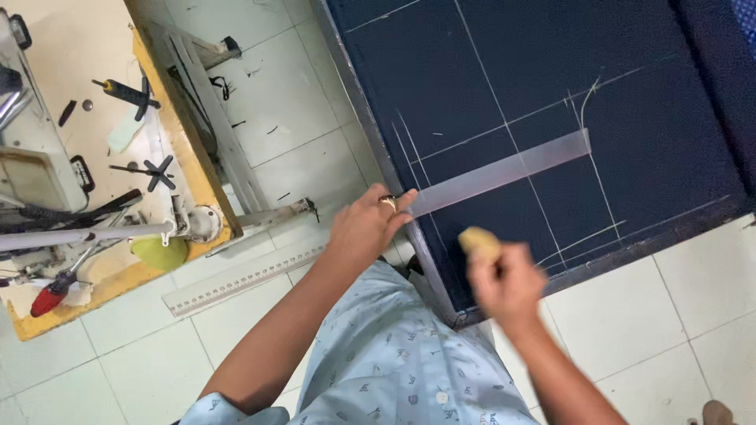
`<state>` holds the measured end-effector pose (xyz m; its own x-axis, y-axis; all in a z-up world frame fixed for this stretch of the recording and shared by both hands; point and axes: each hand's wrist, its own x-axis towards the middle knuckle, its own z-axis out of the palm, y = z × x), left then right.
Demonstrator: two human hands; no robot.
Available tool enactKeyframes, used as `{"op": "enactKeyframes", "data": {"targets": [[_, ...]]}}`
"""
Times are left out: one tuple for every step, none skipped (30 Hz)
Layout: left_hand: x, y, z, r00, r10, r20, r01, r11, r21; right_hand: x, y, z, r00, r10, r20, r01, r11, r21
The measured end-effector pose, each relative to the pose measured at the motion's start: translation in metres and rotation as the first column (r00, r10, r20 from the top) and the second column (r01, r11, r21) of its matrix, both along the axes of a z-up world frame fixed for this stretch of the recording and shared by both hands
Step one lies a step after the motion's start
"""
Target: The person marks a piece of dark blue fabric with chalk while using a ruler to guide the lines. They draw several straight and curved lines across the material.
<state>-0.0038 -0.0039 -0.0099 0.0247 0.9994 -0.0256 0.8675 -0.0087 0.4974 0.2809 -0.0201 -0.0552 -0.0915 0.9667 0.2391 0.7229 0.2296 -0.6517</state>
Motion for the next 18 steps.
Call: {"op": "enactKeyframes", "data": {"targets": [[0.001,-0.001,0.001,1.0,0.006,0.003,-0.006,1.0,0.0,-0.013,-0.006,0.001,1.0,0.006,0.003,-0.006,1.0,0.0],[0.001,-0.002,0.001,0.999,-0.003,-0.042,0.004,1.0,0.02,-0.026,-0.012,0.001,0.997,0.078,0.005,-0.077,0.996,-0.051],[0.002,-0.004,0.001,0.996,-0.012,-0.088,0.015,0.999,0.04,-0.039,-0.018,0.002,0.989,0.149,0.003,-0.148,0.984,-0.103],[0.002,-0.002,0.007,0.996,-0.004,-0.087,0.008,0.999,0.038,-0.04,-0.008,0.003,0.988,0.156,0.005,-0.155,0.982,-0.105],[0.002,0.0,0.013,0.998,-0.02,-0.065,0.022,0.999,0.027,-0.041,0.002,0.004,0.985,0.162,0.064,-0.159,0.986,-0.048],[0.002,0.0,0.019,0.998,-0.037,-0.042,0.038,0.999,0.013,-0.042,0.01,0.006,0.979,0.162,0.122,-0.164,0.986,0.006],[0.0,-0.002,0.016,0.999,-0.032,-0.041,0.033,0.999,0.008,-0.043,0.017,0.002,0.978,0.168,0.123,-0.169,0.986,0.001],[-0.001,0.0,0.014,0.999,-0.05,-0.019,0.049,0.998,-0.038,-0.043,0.026,-0.002,0.978,0.144,0.153,-0.15,0.988,0.032],[-0.002,0.002,0.011,0.998,-0.066,0.004,0.066,0.994,-0.084,-0.043,0.035,-0.005,0.976,0.119,0.182,-0.132,0.989,0.064],[-0.004,0.003,0.009,0.998,-0.064,0.005,0.064,0.994,-0.083,-0.043,0.036,-0.005,0.976,0.121,0.183,-0.134,0.989,0.065],[-0.005,0.003,0.007,0.997,-0.076,0.003,0.076,0.993,-0.094,-0.043,0.037,-0.005,0.979,0.12,0.166,-0.131,0.99,0.052],[-0.006,0.003,0.005,0.996,-0.087,0.001,0.087,0.99,-0.107,-0.042,0.037,-0.005,0.981,0.121,0.149,-0.128,0.991,0.038],[-0.005,0.004,0.003,0.996,-0.084,0.003,0.084,0.991,-0.108,-0.044,0.037,-0.004,0.981,0.124,0.15,-0.131,0.991,0.037],[-0.005,0.005,0.0,0.997,-0.077,0.021,0.079,0.991,-0.104,-0.046,0.038,-0.002,0.981,0.131,0.144,-0.14,0.988,0.058],[-0.005,0.006,-0.002,0.997,-0.07,0.04,0.074,0.992,-0.101,-0.047,0.038,0.0,0.981,0.137,0.138,-0.149,0.986,0.079],[-0.005,0.006,-0.003,0.997,-0.07,0.04,0.073,0.992,-0.101,-0.049,0.037,0.002,0.981,0.138,0.138,-0.149,0.986,0.079],[-0.005,0.007,-0.003,0.997,-0.075,0.03,0.077,0.993,-0.094,-0.051,0.037,0.003,0.976,0.143,0.166,-0.16,0.983,0.095],[-0.004,0.007,-0.003,0.997,-0.08,0.021,0.081,0.993,-0.087,-0.052,0.036,0.005,0.97,0.147,0.193,-0.171,0.979,0.112]]}}
